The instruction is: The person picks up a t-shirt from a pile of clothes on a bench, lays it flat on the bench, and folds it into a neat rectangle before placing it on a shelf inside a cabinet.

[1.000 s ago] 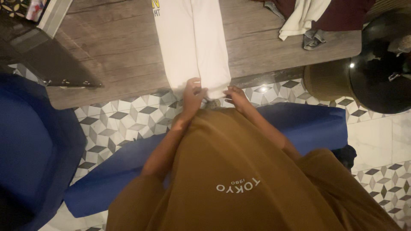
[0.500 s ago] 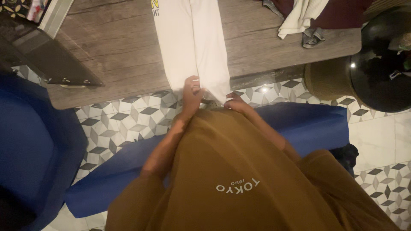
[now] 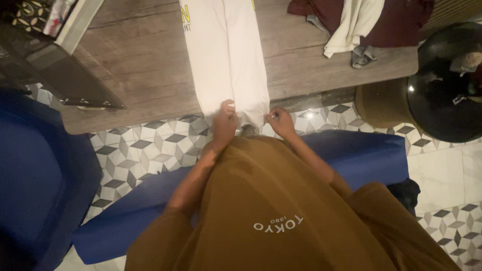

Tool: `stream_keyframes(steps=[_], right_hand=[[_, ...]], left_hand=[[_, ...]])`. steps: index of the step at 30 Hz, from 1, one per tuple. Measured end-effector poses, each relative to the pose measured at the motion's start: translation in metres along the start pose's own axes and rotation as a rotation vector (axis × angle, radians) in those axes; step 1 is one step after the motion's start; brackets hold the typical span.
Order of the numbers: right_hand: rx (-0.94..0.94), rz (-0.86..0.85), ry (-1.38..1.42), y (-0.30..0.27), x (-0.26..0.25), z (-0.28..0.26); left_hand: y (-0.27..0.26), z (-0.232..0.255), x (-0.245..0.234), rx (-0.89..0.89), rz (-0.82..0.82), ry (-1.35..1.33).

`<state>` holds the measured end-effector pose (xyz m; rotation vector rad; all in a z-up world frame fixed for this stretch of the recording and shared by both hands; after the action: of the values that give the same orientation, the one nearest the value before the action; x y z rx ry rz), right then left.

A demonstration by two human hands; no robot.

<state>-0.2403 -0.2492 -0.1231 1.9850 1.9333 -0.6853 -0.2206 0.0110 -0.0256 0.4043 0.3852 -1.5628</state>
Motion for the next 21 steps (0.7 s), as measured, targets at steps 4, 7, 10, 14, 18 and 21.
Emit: stream_keyframes(steps=[4, 7, 10, 14, 18, 21], right_hand=[[-0.087, 0.088, -0.188, -0.011, -0.029, -0.084], [-0.463, 0.109, -0.223, -0.005, -0.04, -0.153], [-0.529, 0.03, -0.269, 0.02, -0.031, -0.18], [-0.617, -0.153, -0.513, 0.052, -0.008, -0.181], [-0.561, -0.202, -0.589, 0.073, -0.003, -0.168], [-0.504, -0.124, -0.603, 0.098, -0.002, -0.168]], left_hand=[[0.004, 0.046, -0.026, 0.26, 0.145, 0.108], [0.034, 0.067, -0.018, 0.363, 0.112, 0.383], [0.054, 0.084, -0.009, 0.581, 0.122, 0.478], [0.081, 0.066, 0.007, 0.53, -0.034, 0.634], [0.077, 0.049, 0.01, 0.479, -0.067, 0.66], [0.074, 0.041, 0.011, 0.473, -0.063, 0.594]])
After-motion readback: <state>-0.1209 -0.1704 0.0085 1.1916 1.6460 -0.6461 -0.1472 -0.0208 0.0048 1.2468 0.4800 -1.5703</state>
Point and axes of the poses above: each hand's wrist, its own y-axis towards the middle knuckle, its own x-axis out of the palm, z = x × y, the point moved 7 cm from there along y, towards the middle knuckle, and after that the axes turned 6 degrees about y, right-handed, at the moved point
